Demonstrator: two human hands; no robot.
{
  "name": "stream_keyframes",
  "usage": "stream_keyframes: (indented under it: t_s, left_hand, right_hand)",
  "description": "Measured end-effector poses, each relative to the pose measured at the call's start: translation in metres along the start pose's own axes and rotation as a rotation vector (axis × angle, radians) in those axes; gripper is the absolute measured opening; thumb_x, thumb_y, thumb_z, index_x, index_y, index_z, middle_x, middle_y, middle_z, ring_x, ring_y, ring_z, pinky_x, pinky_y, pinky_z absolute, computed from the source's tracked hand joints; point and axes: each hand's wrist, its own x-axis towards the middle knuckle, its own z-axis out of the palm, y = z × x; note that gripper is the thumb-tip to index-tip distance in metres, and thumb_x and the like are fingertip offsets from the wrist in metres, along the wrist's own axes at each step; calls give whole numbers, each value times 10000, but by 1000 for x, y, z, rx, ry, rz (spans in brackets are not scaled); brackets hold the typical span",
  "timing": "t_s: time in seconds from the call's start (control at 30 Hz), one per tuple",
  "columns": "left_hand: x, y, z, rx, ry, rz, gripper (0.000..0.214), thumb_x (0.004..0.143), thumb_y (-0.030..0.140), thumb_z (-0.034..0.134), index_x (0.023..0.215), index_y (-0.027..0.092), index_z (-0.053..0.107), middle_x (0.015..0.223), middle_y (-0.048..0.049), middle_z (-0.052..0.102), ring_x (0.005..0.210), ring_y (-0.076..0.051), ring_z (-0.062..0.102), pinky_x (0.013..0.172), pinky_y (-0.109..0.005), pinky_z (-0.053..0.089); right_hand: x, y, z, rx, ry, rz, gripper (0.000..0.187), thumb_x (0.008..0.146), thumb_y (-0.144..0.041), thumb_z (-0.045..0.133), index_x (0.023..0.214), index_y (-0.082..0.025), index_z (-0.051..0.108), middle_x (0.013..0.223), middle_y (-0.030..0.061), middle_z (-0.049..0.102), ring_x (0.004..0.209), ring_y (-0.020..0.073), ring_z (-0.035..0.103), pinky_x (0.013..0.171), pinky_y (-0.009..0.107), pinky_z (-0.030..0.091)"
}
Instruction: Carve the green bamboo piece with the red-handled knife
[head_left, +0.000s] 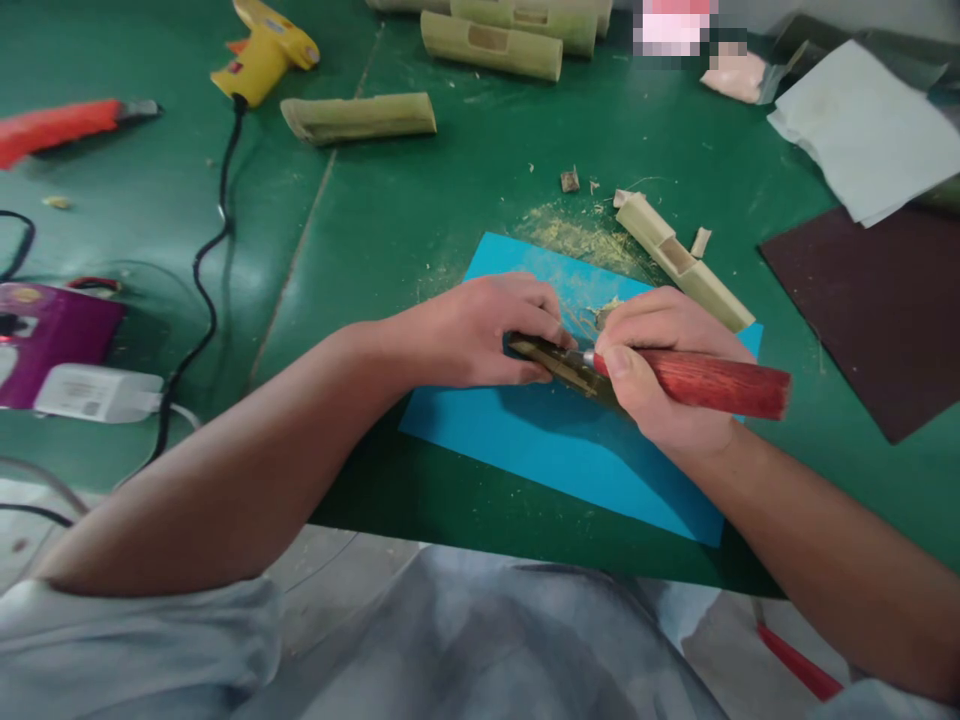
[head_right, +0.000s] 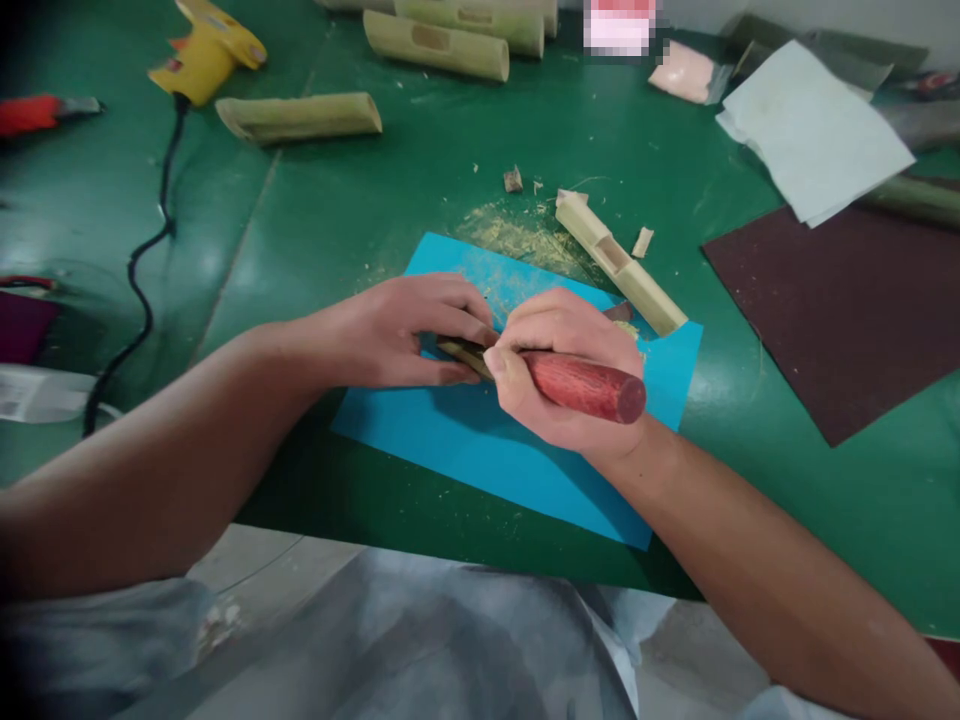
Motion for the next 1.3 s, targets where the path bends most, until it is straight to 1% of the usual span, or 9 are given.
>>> stream_keyframes:
  t_s: [0.13,0.23,0.37,0.57,0.73,0.8,0.9,1.07,1.3]
  left_hand:
    - [0,-1,1,-5,23,26,204,928,342,685,1060,207,764,1082,-66,722,1036,-200,644,943,-329,474]
    - [0,-1,1,-19,34,50,203,924,333,689,1055,196,762,1080,-73,722,1030,-195,639,930,-332,479]
    - [0,0,1,3,20,16,186,922,310,678,1047,200,761,1081,-66,718,1042,-197,641,946,-333,481]
    - [0,1,1,17,15,7,197,926,315,662,1046,193,760,1099,-71,718,1056,-198,649,959,-315,481]
    - [0,0,1,20,10,3,204,931,324,660,1051,197,764,1094,-69,722,1054,-201,652,962,-324,484]
    - [0,-1,2,7,28,24,198,927,315,675,1051,191,769,1073,-70,722,1036,-197,651,945,-324,484]
    - [-1,-2,3,-17,58,63,199,910,314,710,1047,184,773,1045,-71,720,1013,-191,645,921,-323,481]
    - [-1,-1,3,0,46,34,180,925,305,683,1045,203,768,1056,-69,725,1021,-197,654,932,-327,485]
    - [-1,0,2,7,45,31,183,918,299,682,1048,210,775,1082,-71,729,1045,-204,652,949,-333,487]
  right_hand:
    - [0,-1,2,-8,28,24,115,816,-192,737,800,-301,705,746,-18,712,699,169,686,657,343,600]
    - [-1,-2,2,-12,25,52,111,803,-171,733,775,-274,705,739,-8,708,711,165,686,670,337,596]
    - [-2,-1,2,-27,57,51,113,816,-174,729,770,-276,710,746,-16,710,705,154,687,663,320,597]
    - [-3,2,0,-24,40,40,105,854,-189,726,785,-267,709,776,-14,714,717,142,689,680,304,593]
    - [-3,-3,-1,-45,-3,98,98,861,-186,711,772,-228,709,799,3,704,746,133,681,721,301,584]
    - [-2,-4,-1,-48,-3,96,98,850,-170,715,764,-216,706,792,12,704,745,130,681,720,295,579]
    - [-1,-5,0,-48,7,57,101,845,-158,710,778,-234,700,776,7,701,744,143,686,713,310,583]
    - [-2,-3,-2,-93,-7,70,120,891,-224,694,790,-289,698,791,-17,718,734,156,696,695,332,605]
    - [-1,-5,-2,-104,-32,76,147,901,-207,666,781,-291,685,764,-13,707,726,162,694,692,351,609]
